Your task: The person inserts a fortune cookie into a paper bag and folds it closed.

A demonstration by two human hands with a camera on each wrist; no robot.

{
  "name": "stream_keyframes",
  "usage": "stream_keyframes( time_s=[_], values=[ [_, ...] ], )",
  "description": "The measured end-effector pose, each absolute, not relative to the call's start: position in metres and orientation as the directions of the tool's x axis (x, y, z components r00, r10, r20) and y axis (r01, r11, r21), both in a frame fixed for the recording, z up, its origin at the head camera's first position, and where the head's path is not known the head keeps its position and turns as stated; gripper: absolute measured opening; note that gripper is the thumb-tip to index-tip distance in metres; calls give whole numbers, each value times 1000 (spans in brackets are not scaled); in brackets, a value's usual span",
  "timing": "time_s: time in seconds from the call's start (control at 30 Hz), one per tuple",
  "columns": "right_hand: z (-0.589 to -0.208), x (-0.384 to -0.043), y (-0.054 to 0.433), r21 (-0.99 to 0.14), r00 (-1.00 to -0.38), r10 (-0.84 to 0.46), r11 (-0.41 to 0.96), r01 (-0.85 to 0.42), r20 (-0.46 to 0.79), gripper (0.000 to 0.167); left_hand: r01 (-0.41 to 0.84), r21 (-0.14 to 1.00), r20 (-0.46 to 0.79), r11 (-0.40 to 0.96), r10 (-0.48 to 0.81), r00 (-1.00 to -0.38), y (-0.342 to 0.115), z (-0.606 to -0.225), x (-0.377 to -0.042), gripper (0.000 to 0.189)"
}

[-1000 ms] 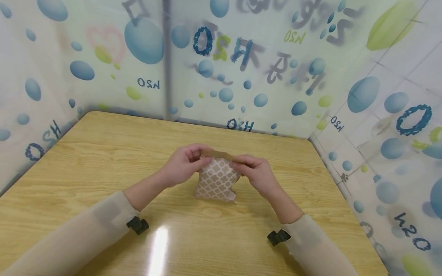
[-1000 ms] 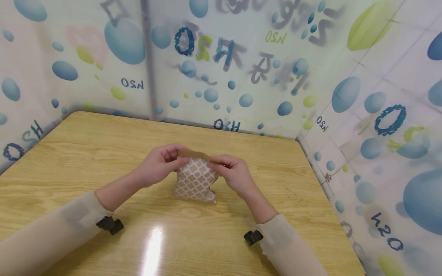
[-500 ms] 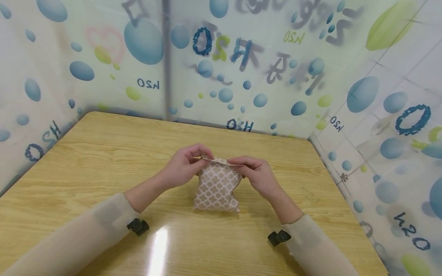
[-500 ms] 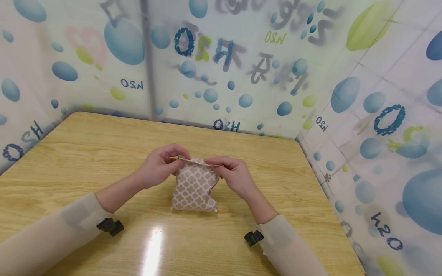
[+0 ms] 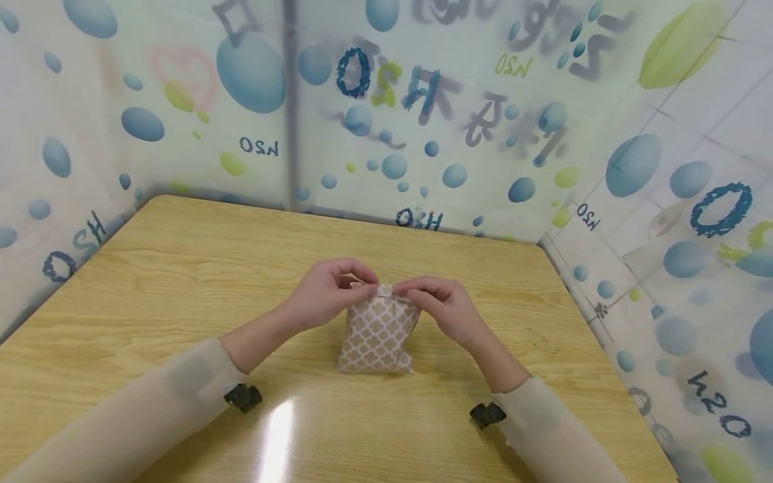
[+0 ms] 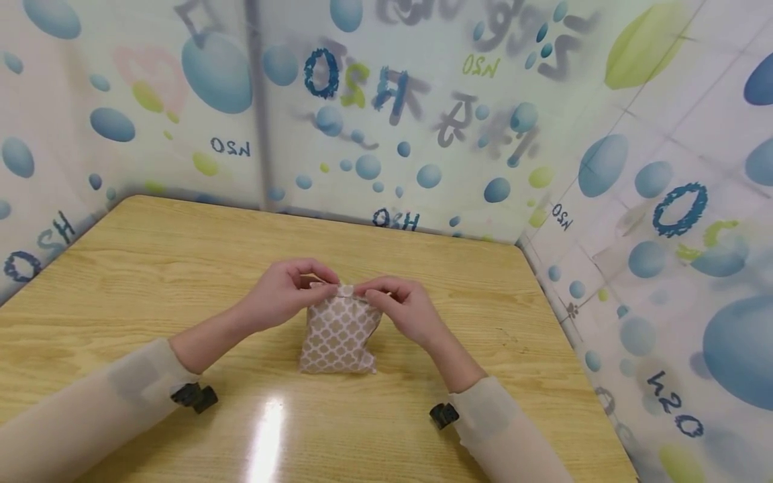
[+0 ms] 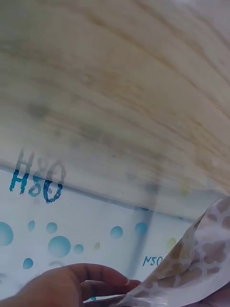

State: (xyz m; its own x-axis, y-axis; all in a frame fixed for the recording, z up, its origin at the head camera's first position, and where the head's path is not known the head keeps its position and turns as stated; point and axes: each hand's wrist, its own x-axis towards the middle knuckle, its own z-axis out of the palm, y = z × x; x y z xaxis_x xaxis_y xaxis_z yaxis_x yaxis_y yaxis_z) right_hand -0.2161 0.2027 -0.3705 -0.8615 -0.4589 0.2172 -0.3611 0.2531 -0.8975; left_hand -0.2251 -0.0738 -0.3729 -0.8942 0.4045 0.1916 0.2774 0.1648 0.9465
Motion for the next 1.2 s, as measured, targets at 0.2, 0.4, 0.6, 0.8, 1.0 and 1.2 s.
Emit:
stream_keyframes(
  time_s=[0.2,0.4,0.6,0.8,1.0,1.2],
  values=[
    [-367,-215,193,-868,-910,-383,384,-315,161,26,304,941,223,149,403,-887,-66,-370,-222,22],
    [-367,-214,188,-857,-922,-363,425,-291,133,21,307,919,187,247,412,-892,-62,-372,-220,21],
    [-364,-211,181,-871,-933,-337,414,-264,123,19,332,901,200,278,411,-889,-59,-369,-218,12],
    [-364,-209,175,-821,-931,-320,473,-320,179,15,314,909,196,273,385,-902,-59,-372,-218,13],
    [-361,-210,172,-792,-934,-329,528,-306,142,15,350,892,235,286,369,-899,-59,-371,-217,8],
    [-358,-209,169,-734,-935,-324,598,-322,146,13,353,889,234,292,375,-897,-59,-375,-217,7]
  ],
)
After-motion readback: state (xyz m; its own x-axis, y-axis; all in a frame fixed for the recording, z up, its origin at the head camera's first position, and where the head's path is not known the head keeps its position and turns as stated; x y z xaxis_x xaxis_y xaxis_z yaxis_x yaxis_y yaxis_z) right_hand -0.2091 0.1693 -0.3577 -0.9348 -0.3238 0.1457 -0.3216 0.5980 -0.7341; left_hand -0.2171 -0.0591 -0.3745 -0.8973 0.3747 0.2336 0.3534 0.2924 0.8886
